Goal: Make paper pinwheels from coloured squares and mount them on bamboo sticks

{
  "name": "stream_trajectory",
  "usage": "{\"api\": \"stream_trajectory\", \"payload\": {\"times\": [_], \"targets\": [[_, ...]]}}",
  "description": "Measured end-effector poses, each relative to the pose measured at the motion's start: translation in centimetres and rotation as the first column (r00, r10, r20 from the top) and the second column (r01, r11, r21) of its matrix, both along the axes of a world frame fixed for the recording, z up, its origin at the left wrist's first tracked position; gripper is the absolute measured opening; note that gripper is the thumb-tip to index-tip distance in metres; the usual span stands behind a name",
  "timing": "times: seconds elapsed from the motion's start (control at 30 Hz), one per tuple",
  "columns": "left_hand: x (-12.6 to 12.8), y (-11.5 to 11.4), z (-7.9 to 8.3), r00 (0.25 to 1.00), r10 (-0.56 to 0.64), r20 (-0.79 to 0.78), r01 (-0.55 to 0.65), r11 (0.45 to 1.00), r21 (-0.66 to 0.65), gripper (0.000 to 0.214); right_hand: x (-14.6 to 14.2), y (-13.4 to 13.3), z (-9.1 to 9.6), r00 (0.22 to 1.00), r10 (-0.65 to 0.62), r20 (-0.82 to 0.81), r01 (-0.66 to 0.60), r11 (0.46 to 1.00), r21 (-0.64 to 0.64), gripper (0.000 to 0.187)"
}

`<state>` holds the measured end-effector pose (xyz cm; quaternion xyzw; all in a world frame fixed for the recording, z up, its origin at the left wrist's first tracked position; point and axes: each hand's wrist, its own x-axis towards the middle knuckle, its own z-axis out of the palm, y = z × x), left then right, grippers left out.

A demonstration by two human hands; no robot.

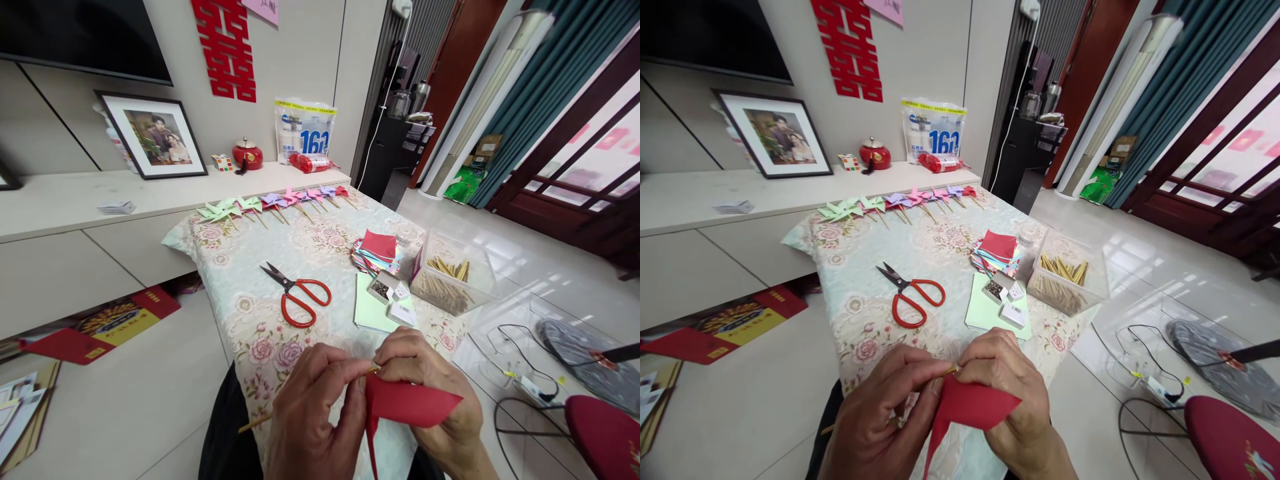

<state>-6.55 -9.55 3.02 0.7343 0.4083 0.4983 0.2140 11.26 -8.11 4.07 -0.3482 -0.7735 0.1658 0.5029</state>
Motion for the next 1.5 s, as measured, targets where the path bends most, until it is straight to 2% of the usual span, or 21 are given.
{"api": "stream_trajectory", "payload": {"times": [0.2,0.43,0.67,0.97,1.13,1.27,1.5], "targets": [[0.0,0.1,-0.2,1.000,-0.019,0.003,0.019,1.000,-0.020,0.029,-0.2,0.1,0.3,0.999,0.008,0.035,-0.010,0.999,0.049,0.022],[-0.1,0.1,-0.3,1.000,-0.018,-0.020,0.018,1.000,-0.023,0.028,-0.3,0.1,0.3,1.000,0.005,0.006,-0.005,1.000,-0.009,0.027],[0.1,0.1,-0.5,1.000,-0.005,-0.002,0.004,1.000,-0.022,0.028,0.3,-0.1,-0.6,0.999,0.039,-0.004,-0.039,0.994,-0.101,0.014],[0.1,0.0,-0.5,0.999,0.016,-0.032,-0.014,0.998,0.054,0.030,0.0,-0.1,-0.1,0.999,0.039,-0.006,-0.039,0.996,-0.082,0.015],[0.3,-0.1,-0.6,1.000,0.000,0.001,0.000,1.000,-0.015,0.027,-0.4,0.0,0.1,0.999,-0.030,-0.041,0.027,0.997,-0.066,0.027],[0.3,0.0,-0.7,1.000,-0.006,0.023,0.007,0.999,-0.033,0.027,-0.4,0.1,-0.1,0.999,-0.030,-0.037,0.026,0.995,-0.098,0.031],[0.4,0.0,-0.7,0.995,-0.026,0.100,0.037,0.993,-0.111,0.024,0.1,0.0,-0.5,1.000,-0.001,0.008,0.002,0.997,-0.082,0.021]]}}
